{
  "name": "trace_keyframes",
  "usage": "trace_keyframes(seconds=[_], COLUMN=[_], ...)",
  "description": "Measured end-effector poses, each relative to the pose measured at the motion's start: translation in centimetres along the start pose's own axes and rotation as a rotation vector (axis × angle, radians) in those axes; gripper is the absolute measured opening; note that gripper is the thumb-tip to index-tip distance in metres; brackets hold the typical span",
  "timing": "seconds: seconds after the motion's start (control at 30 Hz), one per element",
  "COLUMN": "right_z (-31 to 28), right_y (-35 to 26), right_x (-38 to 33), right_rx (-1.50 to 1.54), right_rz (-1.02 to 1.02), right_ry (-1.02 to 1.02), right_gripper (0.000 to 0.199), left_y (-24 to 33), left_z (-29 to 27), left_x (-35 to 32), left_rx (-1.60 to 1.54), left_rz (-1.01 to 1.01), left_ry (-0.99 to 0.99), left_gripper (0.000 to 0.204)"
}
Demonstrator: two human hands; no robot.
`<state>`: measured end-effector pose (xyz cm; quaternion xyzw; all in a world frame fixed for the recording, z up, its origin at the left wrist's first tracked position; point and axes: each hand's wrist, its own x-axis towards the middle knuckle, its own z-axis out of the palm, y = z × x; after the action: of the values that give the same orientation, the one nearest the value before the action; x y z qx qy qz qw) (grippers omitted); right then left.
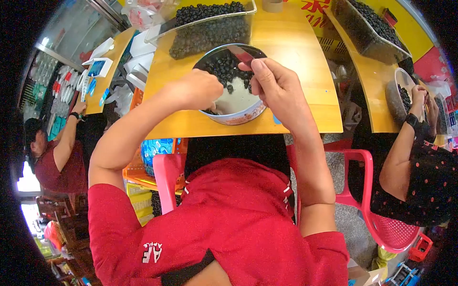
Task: Manually peeling and pitting small black fruits using a knife and placing them into a metal bowl.
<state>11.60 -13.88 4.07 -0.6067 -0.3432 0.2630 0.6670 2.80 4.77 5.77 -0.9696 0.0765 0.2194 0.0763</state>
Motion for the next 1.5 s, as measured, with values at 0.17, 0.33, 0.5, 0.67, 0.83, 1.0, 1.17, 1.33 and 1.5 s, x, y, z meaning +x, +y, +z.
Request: trace_keyframes(seconds=[0.17,0.33,0.5,0.67,0.83,1.0,1.17,1.33,1.5], right_z=[-0.2,0.7,1.8,3.0,3.4,3.0,2.5,2.8,3.3], right_y=[0.1,1.0,1.0,0.2,-0.1,0.2,0.4,-0.6,-2.2], right_x=[0.1,0.3,0.1,0.0,0.4,0.3,0.3,0.2,0.0], right_rx=[0.054,0.172,0.431,0.622,0.568,0.484,0.485,0.423,0.215], right_rz=[0.025,0.061,0.034,-0.026,-0.038,-0.041,0.065,0.029,-0.112], right_ry=[0.017,0.095,0.066,0.048,0.115,0.131,0.044,0.034,0.065], right_gripper=[0.034,0.029,0.023,0.018,0.013,0.017,0.018,0.019,0.032], left_y=[-0.9,-2.2,1.2,3.9,4.5,4.7,5.4,6.1,5.9], left_z=[1.2,1.3,0.8,2.3,2.2,2.1,2.5,2.3,1.8], left_x=[0.9,0.4,-1.2,-0.6,-0.6,-0.5,-0.8,-0.6,-1.0], left_rx=[-0.110,-0.829,-1.537,-1.742,-1.632,-1.457,-1.541,-1.861,-1.854], left_rz=[0.002,0.139,0.128,0.210,0.173,0.210,0.217,0.183,0.148], left_ry=[0.060,0.490,0.867,1.082,1.173,1.203,1.159,1.080,1.095], left_gripper=[0.024,0.023,0.017,0.020,0.021,0.021,0.021,0.023,0.025])
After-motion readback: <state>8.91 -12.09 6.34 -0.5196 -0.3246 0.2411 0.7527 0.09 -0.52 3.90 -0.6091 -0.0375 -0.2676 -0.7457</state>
